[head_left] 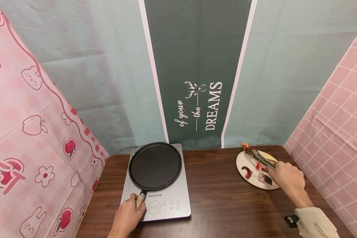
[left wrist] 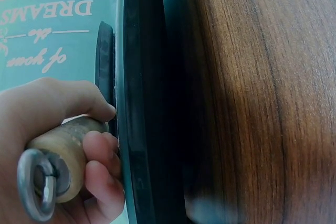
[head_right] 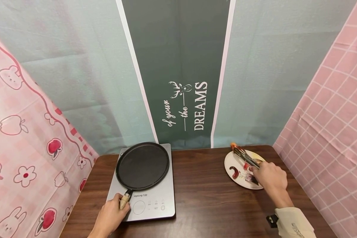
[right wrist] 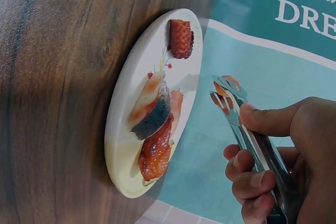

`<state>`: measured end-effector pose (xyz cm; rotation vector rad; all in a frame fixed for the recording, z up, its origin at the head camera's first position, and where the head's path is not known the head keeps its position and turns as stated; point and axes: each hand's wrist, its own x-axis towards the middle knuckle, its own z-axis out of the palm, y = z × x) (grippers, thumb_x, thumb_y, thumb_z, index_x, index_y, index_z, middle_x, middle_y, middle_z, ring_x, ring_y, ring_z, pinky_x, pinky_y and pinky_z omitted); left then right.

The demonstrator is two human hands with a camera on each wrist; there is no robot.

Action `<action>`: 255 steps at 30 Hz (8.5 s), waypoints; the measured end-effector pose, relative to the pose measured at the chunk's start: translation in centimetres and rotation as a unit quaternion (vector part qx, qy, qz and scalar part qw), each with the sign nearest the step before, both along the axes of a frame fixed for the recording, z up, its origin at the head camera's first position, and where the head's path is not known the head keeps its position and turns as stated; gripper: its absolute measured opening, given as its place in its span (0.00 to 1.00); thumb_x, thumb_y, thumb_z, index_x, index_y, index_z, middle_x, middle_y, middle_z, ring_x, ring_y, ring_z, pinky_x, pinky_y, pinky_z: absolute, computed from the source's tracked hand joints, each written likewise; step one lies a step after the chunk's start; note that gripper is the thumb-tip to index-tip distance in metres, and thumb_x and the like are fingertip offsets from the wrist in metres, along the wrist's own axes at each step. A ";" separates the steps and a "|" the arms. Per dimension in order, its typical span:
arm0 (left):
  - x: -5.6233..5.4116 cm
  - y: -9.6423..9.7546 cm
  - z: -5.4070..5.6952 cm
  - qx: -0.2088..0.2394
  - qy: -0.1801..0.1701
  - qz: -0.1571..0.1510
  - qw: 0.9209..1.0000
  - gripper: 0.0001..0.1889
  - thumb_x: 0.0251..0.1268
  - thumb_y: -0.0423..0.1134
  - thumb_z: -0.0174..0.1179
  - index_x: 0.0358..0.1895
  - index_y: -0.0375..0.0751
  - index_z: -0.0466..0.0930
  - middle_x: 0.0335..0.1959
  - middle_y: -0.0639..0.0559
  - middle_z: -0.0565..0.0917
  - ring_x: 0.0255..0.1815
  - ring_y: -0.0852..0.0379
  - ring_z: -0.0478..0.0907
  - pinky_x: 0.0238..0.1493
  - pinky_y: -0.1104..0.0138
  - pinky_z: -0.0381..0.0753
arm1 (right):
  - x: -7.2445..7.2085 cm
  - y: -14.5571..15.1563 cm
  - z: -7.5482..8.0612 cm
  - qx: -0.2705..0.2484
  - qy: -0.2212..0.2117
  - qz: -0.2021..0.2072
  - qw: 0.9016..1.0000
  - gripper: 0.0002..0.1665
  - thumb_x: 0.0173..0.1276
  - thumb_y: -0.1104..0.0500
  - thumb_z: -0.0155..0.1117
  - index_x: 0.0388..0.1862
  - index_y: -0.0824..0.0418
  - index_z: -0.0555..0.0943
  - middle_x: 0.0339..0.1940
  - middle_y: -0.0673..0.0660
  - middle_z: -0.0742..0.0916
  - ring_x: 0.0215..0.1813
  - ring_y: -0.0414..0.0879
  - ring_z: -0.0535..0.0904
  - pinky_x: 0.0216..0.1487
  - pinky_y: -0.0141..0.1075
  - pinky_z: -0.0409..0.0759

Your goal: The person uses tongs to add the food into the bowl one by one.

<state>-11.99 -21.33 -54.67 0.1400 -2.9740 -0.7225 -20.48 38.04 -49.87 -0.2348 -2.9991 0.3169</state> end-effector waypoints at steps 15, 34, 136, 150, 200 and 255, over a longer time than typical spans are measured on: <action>0.0 -0.1 -0.2 0.005 0.005 0.000 1.000 0.14 0.60 0.42 0.70 0.43 0.38 0.80 0.24 0.50 0.83 0.25 0.51 0.80 0.28 0.50 0.77 | 0.2 -1.3 1.1 0.005 0.013 0.009 1.000 0.25 0.74 0.43 0.64 0.28 0.64 0.83 0.25 0.70 0.84 0.25 0.66 0.80 0.22 0.57 0.71; 0.0 -0.2 -0.3 0.004 0.006 0.001 1.000 0.14 0.60 0.42 0.69 0.43 0.38 0.80 0.24 0.50 0.84 0.25 0.50 0.81 0.29 0.50 0.78 | 0.6 -2.4 2.4 0.003 0.008 0.018 1.000 0.24 0.76 0.40 0.61 0.35 0.59 0.86 0.24 0.63 0.83 0.25 0.61 0.79 0.22 0.54 0.70; -0.1 0.0 0.3 0.003 -0.008 0.004 1.000 0.15 0.60 0.44 0.69 0.44 0.38 0.81 0.24 0.52 0.82 0.24 0.53 0.76 0.29 0.52 0.76 | 1.1 -10.9 7.4 0.014 0.133 0.116 0.984 0.16 0.73 0.41 0.68 0.41 0.51 0.86 0.13 0.47 0.77 0.20 0.57 0.77 0.19 0.50 0.66; 0.0 -0.1 0.2 0.001 -0.001 0.002 1.000 0.15 0.60 0.44 0.70 0.44 0.38 0.80 0.24 0.52 0.82 0.25 0.52 0.78 0.29 0.52 0.76 | 1.1 -12.3 8.0 0.019 0.146 0.130 0.981 0.14 0.73 0.42 0.69 0.36 0.50 0.83 0.07 0.37 0.73 0.23 0.63 0.82 0.20 0.55 0.68; -0.1 0.1 0.0 0.001 0.002 0.007 1.000 0.15 0.59 0.43 0.70 0.43 0.39 0.80 0.24 0.51 0.82 0.24 0.52 0.78 0.29 0.51 0.76 | -1.6 -17.5 8.0 0.045 0.177 0.176 0.967 0.20 0.66 0.41 0.76 0.26 0.52 0.81 0.13 0.52 0.75 0.17 0.55 0.72 0.20 0.49 0.67; -0.4 0.0 0.1 -0.003 -0.021 0.003 1.000 0.16 0.59 0.43 0.69 0.43 0.37 0.80 0.23 0.51 0.80 0.24 0.53 0.75 0.28 0.53 0.75 | -2.5 -23.6 5.3 0.048 0.191 0.223 0.955 0.16 0.64 0.41 0.78 0.38 0.50 0.90 0.21 0.56 0.88 0.25 0.60 0.85 0.27 0.55 0.78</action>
